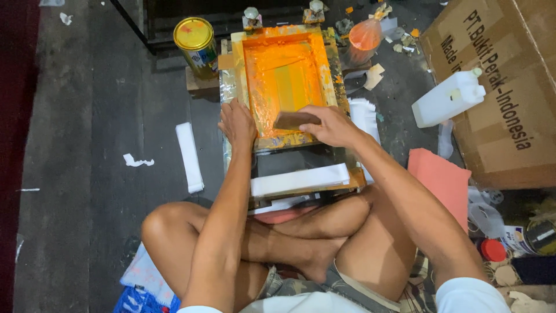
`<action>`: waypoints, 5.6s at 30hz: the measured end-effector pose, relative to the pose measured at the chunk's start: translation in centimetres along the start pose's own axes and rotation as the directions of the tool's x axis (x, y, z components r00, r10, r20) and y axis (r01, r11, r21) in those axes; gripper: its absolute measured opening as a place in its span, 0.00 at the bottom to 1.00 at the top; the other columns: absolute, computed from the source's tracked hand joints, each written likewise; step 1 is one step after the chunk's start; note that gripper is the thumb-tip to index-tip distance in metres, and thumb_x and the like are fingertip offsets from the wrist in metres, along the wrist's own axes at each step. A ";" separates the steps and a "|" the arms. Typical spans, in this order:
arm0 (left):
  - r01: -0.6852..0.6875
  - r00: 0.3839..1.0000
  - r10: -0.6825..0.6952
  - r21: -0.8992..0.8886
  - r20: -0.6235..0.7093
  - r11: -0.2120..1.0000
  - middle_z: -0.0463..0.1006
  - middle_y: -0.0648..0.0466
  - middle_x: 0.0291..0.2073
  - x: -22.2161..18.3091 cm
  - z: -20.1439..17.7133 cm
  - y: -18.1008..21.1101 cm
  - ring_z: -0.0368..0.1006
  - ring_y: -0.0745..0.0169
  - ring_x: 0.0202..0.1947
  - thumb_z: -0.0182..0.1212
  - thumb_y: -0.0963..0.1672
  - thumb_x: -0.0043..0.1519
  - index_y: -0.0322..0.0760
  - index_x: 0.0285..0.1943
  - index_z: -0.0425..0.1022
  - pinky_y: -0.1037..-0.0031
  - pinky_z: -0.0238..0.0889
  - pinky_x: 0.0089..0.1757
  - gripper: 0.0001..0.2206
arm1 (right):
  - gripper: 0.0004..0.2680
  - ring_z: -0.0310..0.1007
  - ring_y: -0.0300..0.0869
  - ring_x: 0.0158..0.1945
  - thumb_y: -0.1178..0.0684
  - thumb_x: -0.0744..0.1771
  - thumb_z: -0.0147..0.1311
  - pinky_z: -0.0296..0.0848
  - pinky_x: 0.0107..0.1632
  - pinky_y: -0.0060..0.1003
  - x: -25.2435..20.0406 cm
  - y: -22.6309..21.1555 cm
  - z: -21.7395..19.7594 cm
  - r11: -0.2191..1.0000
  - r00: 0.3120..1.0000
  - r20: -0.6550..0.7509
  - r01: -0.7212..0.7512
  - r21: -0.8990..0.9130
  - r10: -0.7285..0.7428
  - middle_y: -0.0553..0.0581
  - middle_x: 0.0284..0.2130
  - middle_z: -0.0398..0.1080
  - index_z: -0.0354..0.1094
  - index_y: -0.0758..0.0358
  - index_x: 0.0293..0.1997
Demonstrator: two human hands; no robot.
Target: Preparing a screen for printing by taping the edges and spreading ink with a squeegee.
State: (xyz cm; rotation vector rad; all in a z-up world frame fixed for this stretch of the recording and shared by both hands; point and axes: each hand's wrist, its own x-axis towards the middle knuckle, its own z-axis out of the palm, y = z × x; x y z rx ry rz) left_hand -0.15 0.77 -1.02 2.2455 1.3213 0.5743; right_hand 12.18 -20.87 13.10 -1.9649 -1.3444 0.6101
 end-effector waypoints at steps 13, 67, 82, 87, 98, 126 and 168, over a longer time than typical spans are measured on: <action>0.032 0.999 -0.033 -0.059 -0.012 0.998 0.68 0.49 0.48 1.8 -0.4 1.1 0.66 0.46 0.53 0.42 0.49 0.73 0.41 0.63 0.69 0.55 0.57 0.51 0.17 | 0.10 0.74 0.59 0.54 0.64 0.67 0.57 0.74 0.54 0.53 8.8 5.7 1.2 0.988 0.956 -0.259 0.113 -0.102 -0.136 0.63 0.47 0.75 0.73 0.62 0.54; 0.024 0.995 -0.016 0.072 -0.103 0.997 0.69 0.51 0.44 -0.9 0.6 0.5 0.69 0.48 0.47 0.40 0.47 0.73 0.40 0.56 0.70 0.58 0.57 0.45 0.13 | 0.06 0.74 0.47 0.33 0.55 0.68 0.57 0.71 0.37 0.44 -0.4 2.0 1.2 0.998 0.996 -0.092 -0.009 0.065 0.015 0.59 0.25 0.72 0.74 0.57 0.49; -0.011 1.000 0.011 -0.039 0.006 0.999 0.69 0.46 0.48 1.4 -0.7 1.3 0.67 0.42 0.53 0.42 0.48 0.72 0.37 0.62 0.70 0.53 0.59 0.50 0.17 | 0.12 0.73 0.58 0.56 0.65 0.66 0.58 0.72 0.57 0.50 9.2 6.4 2.1 0.990 0.940 -0.313 0.122 -0.073 -0.139 0.61 0.46 0.75 0.73 0.59 0.54; 0.013 0.999 -0.011 -0.046 0.041 0.999 0.68 0.49 0.48 1.1 -1.8 1.9 0.68 0.46 0.51 0.37 0.47 0.73 0.37 0.61 0.71 0.58 0.59 0.49 0.18 | 0.11 0.74 0.59 0.53 0.66 0.67 0.55 0.72 0.56 0.50 11.1 7.1 2.6 0.990 0.942 -0.312 0.099 -0.098 -0.125 0.63 0.45 0.74 0.74 0.61 0.53; -0.013 1.000 0.013 -0.067 0.004 0.998 0.68 0.48 0.47 0.7 -1.4 1.5 0.68 0.44 0.50 0.37 0.48 0.73 0.37 0.59 0.71 0.56 0.59 0.49 0.18 | 0.10 0.75 0.63 0.51 0.66 0.67 0.55 0.74 0.52 0.54 4.5 2.9 2.8 0.999 0.985 -0.174 0.022 0.035 -0.016 0.67 0.43 0.75 0.74 0.64 0.51; -0.109 0.993 0.106 -0.061 -0.054 0.992 0.69 0.45 0.49 -0.6 -1.1 0.4 0.67 0.40 0.50 0.42 0.45 0.71 0.35 0.66 0.68 0.52 0.65 0.49 0.18 | 0.08 0.76 0.63 0.50 0.56 0.68 0.55 0.72 0.52 0.56 -0.2 -3.0 -0.7 0.993 0.988 0.120 -0.089 -0.081 0.098 0.67 0.38 0.78 0.74 0.56 0.53; -0.017 0.999 0.014 -0.057 -0.047 0.998 0.67 0.48 0.46 0.6 -1.0 1.4 0.65 0.42 0.50 0.39 0.48 0.72 0.39 0.62 0.70 0.56 0.63 0.48 0.17 | 0.09 0.76 0.60 0.50 0.65 0.68 0.54 0.75 0.52 0.51 6.6 3.5 1.9 0.996 0.983 -0.163 0.085 0.011 -0.082 0.65 0.41 0.76 0.74 0.65 0.53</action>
